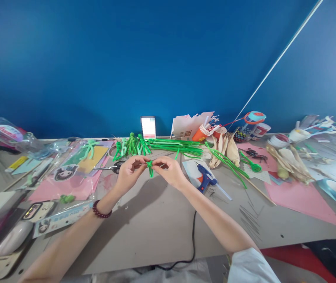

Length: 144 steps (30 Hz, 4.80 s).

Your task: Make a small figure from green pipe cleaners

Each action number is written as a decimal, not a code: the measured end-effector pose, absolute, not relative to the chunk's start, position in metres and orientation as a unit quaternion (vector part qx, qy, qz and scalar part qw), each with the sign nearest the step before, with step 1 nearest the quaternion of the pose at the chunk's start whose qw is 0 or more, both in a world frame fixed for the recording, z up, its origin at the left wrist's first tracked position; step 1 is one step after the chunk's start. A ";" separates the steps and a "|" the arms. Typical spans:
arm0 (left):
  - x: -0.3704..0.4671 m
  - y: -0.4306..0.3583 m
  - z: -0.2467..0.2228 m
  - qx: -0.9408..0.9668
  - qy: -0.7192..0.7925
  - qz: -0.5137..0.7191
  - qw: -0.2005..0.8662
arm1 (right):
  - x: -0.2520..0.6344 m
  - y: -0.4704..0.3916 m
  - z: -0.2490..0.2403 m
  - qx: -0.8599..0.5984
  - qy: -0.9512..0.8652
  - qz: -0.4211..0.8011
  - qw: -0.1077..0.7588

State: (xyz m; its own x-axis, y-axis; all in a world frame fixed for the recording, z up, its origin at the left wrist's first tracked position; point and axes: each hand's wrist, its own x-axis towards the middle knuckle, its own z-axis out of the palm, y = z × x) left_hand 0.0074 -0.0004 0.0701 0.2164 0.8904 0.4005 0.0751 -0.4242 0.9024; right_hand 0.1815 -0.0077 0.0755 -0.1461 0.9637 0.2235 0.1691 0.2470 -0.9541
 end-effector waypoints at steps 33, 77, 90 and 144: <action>0.013 -0.001 0.082 0.481 0.410 0.490 0.600 | 0.179 -0.007 0.078 -0.415 -0.523 0.559 0.492; 0.012 -0.008 0.083 0.423 0.367 0.450 0.696 | 0.180 -0.014 0.076 -0.423 -0.597 0.405 0.548; 0.012 -0.012 0.084 0.421 0.324 0.450 0.718 | 0.177 -0.014 0.076 -0.399 -0.583 0.412 0.575; -0.005 0.004 0.097 0.352 0.314 0.575 0.669 | 0.209 0.004 0.087 -0.467 -0.736 0.273 0.407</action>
State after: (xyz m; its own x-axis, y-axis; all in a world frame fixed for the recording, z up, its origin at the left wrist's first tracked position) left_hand -0.0050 0.0039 0.0970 0.1424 0.9897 -0.0153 -0.5475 0.0917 0.8318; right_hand 0.2090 0.0042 0.0868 -0.2329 0.9096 0.3441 0.4658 0.4149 -0.7816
